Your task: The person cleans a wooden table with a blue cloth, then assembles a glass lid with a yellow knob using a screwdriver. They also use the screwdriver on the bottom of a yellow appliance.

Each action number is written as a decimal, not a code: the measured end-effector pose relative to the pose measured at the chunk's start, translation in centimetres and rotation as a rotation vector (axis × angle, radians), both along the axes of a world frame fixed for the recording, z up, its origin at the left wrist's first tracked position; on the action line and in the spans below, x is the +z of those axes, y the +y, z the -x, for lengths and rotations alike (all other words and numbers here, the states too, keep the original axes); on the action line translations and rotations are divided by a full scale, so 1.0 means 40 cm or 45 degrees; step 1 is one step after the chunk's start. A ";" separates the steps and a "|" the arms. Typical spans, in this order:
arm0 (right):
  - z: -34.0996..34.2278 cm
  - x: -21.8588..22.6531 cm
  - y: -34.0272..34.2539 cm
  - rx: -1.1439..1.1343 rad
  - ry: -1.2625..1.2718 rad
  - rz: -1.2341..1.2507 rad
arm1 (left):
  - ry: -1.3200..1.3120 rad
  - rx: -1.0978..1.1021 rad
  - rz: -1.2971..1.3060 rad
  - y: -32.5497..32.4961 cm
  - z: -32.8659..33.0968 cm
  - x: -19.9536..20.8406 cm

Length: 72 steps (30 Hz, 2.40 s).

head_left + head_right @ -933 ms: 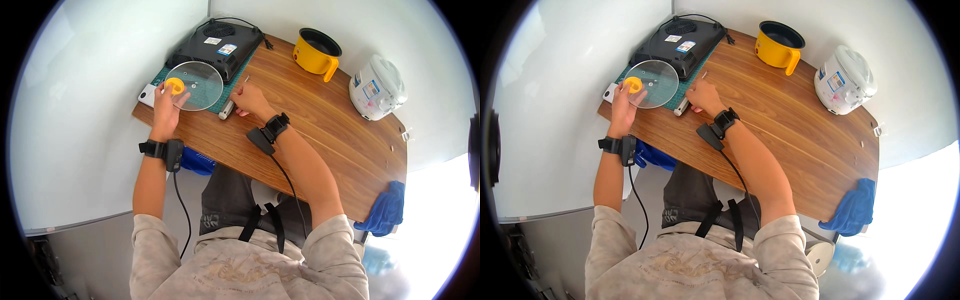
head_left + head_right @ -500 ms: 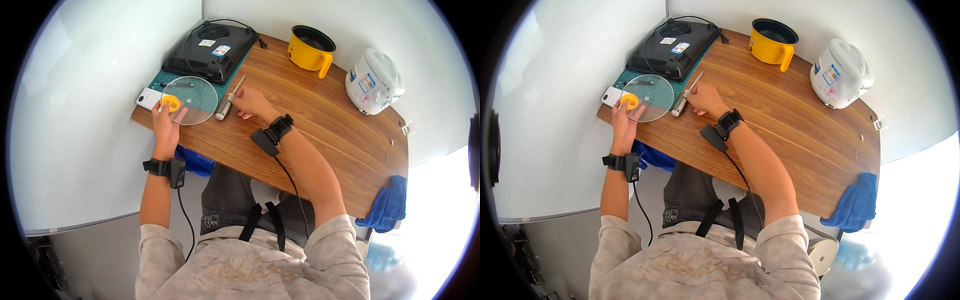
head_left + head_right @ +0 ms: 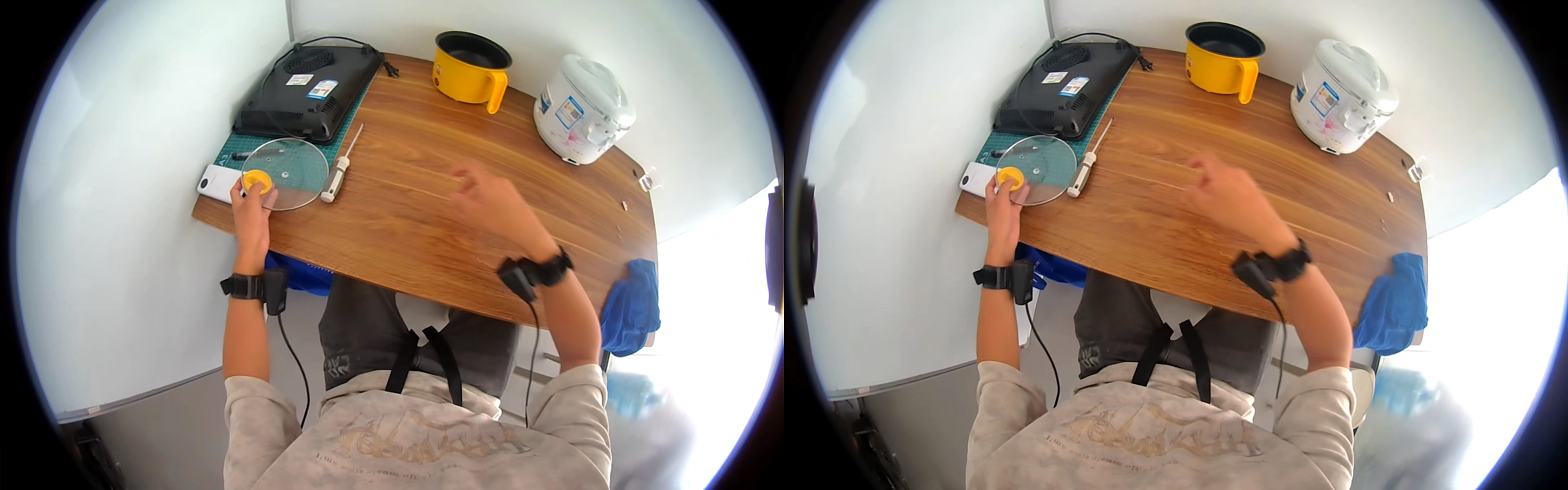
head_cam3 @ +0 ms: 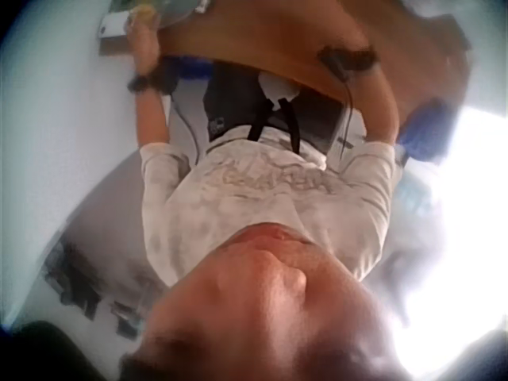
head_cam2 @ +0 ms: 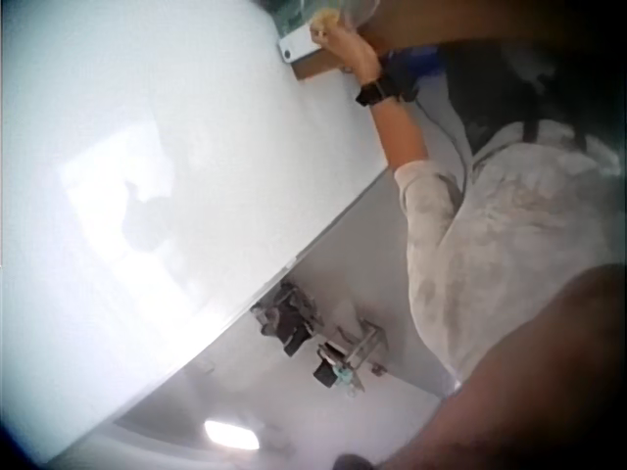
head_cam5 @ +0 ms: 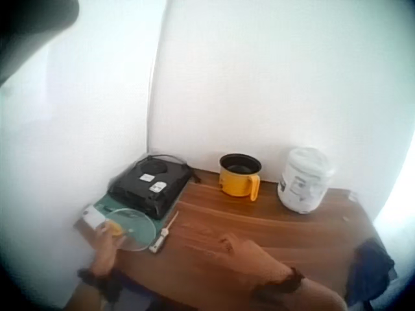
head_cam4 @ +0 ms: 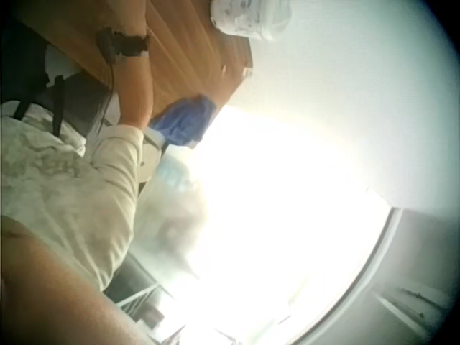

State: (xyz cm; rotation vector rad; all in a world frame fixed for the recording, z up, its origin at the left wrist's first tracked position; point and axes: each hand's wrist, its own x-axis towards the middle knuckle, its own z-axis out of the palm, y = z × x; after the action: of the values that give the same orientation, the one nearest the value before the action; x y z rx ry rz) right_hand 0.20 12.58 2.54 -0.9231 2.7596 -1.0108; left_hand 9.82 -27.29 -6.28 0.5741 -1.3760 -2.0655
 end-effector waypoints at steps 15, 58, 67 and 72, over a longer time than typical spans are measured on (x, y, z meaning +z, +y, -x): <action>-0.227 -0.049 0.847 -1.452 0.062 -0.820 | -0.244 -0.160 0.385 0.025 -0.031 0.010; 0.156 -0.170 0.499 -1.028 0.097 -0.441 | -0.423 -0.401 2.068 0.320 0.057 0.071; 0.277 -0.158 0.387 -0.676 0.172 -0.443 | -0.495 -0.480 1.810 0.289 0.035 0.054; 0.179 -0.142 0.272 -0.282 0.256 -0.070 | -0.447 -0.399 1.808 0.301 0.034 0.035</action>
State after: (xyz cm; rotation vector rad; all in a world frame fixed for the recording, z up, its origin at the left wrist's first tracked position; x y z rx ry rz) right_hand -6.94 23.48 -3.14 -0.7635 3.0968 -0.9092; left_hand 8.44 -15.25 -4.89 0.0549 -2.7317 -0.6918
